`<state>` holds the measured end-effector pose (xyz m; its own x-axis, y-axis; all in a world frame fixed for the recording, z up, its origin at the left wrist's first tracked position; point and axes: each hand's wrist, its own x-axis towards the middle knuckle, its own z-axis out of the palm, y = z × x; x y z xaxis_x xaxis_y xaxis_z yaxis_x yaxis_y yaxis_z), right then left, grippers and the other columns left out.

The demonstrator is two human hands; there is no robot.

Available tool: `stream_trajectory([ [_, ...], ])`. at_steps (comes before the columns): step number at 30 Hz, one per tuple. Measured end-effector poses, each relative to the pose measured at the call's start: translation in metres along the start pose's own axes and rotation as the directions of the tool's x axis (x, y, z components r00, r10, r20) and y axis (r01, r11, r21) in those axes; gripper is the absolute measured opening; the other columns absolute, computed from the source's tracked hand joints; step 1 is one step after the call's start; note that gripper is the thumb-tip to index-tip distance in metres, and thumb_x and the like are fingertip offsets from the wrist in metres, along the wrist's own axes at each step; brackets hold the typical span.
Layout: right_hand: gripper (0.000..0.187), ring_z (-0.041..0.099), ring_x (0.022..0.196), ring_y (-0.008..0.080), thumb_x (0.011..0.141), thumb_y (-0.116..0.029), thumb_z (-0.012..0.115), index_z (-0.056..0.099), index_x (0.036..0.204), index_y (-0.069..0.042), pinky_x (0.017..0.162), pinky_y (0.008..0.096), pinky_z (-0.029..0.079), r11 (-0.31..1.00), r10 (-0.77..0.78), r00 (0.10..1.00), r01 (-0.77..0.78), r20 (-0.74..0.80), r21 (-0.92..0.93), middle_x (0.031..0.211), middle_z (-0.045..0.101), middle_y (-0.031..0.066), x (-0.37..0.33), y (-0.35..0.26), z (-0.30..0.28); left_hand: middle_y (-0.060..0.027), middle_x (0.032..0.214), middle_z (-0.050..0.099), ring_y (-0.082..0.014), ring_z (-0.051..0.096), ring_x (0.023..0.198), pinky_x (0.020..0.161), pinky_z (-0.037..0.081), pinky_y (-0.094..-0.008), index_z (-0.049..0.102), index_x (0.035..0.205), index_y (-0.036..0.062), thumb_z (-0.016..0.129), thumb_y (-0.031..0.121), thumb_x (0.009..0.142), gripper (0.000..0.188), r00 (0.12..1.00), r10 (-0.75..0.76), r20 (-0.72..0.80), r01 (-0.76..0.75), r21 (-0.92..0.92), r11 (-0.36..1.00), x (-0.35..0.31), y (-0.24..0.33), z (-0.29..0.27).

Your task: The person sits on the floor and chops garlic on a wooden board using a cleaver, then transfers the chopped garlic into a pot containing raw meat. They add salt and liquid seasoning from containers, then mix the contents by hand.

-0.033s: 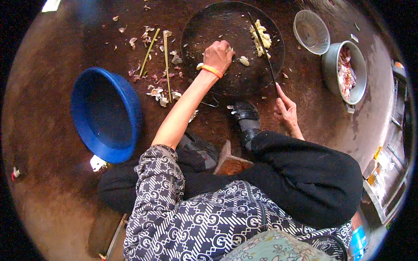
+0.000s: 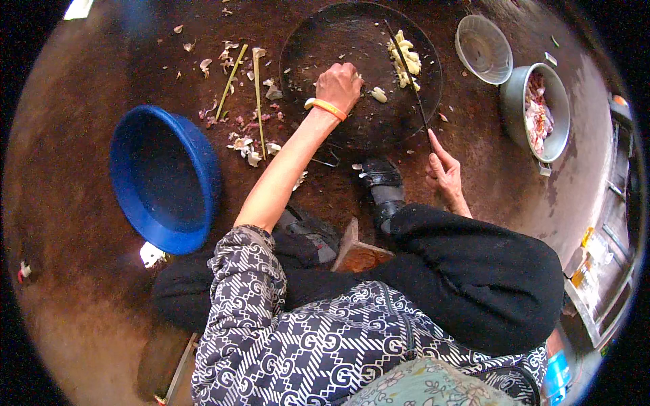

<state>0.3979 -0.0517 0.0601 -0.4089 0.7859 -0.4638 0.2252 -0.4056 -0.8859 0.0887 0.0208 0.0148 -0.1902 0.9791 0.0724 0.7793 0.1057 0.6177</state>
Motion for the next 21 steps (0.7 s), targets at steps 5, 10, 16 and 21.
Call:
stream_trajectory([
  [5, 0.054, 0.032, 0.058, 0.0011, 0.098, -0.022, 0.056, 0.038, 0.149, -0.015, 0.05, 0.0181, 0.028, 0.988, -0.094, 0.994, 0.086, -0.058, -0.129, 0.08, 0.039, -0.0073, 0.003, 0.004, 0.001, -0.0166, 0.078, 0.07, -0.0288, 0.07, 0.073, 0.069, 0.057, -0.0384, 0.072, 0.08, 0.0028, 0.072, 0.021, 0.075, 0.019, 0.995, -0.077, 0.064, 0.084, -0.123, 0.989, 0.025, 0.005, -0.005],
  [10, 0.052, 0.046, 0.069, 0.0011, 0.096, -0.016, 0.059, 0.043, 0.144, -0.006, 0.064, 0.0172, 0.04, 0.978, -0.17, 0.969, 0.144, -0.178, -0.149, 0.131, 0.057, 0.0039, 0.005, 0.009, -0.002, -0.0058, 0.07, 0.072, -0.0097, 0.067, 0.06, 0.054, 0.054, -0.0261, 0.076, 0.083, 0.0077, 0.076, 0.019, 0.076, 0.013, 0.983, -0.183, 0.035, 0.184, -0.339, 0.923, 0.031, 0.0, -0.024],
  [16, 0.05, 0.037, 0.058, -0.0003, 0.096, -0.018, 0.06, 0.046, 0.144, -0.015, 0.053, 0.0189, 0.034, 0.998, -0.037, 0.968, 0.024, -0.249, -0.057, 0.068, 0.05, -0.0108, 0.017, 0.019, -0.013, -0.0057, 0.081, 0.072, -0.01, 0.066, 0.06, 0.049, 0.052, -0.0232, 0.073, 0.1, 0.0041, 0.072, 0.009, 0.081, 0.02, 0.933, -0.3, 0.2, 0.359, -0.576, 0.734, 0.023, -0.012, -0.036],
  [21, 0.05, 0.038, 0.06, -0.0005, 0.097, -0.021, 0.059, 0.046, 0.144, -0.013, 0.054, 0.0192, 0.034, 0.988, -0.101, 0.988, 0.085, -0.117, -0.129, 0.075, 0.054, -0.0096, 0.021, 0.025, -0.015, -0.0065, 0.075, 0.072, -0.0122, 0.069, 0.06, 0.053, 0.054, -0.0241, 0.075, 0.094, 0.0057, 0.07, 0.009, 0.082, 0.014, 0.929, -0.369, 0.029, 0.323, -0.552, 0.769, 0.029, -0.05, -0.059],
])
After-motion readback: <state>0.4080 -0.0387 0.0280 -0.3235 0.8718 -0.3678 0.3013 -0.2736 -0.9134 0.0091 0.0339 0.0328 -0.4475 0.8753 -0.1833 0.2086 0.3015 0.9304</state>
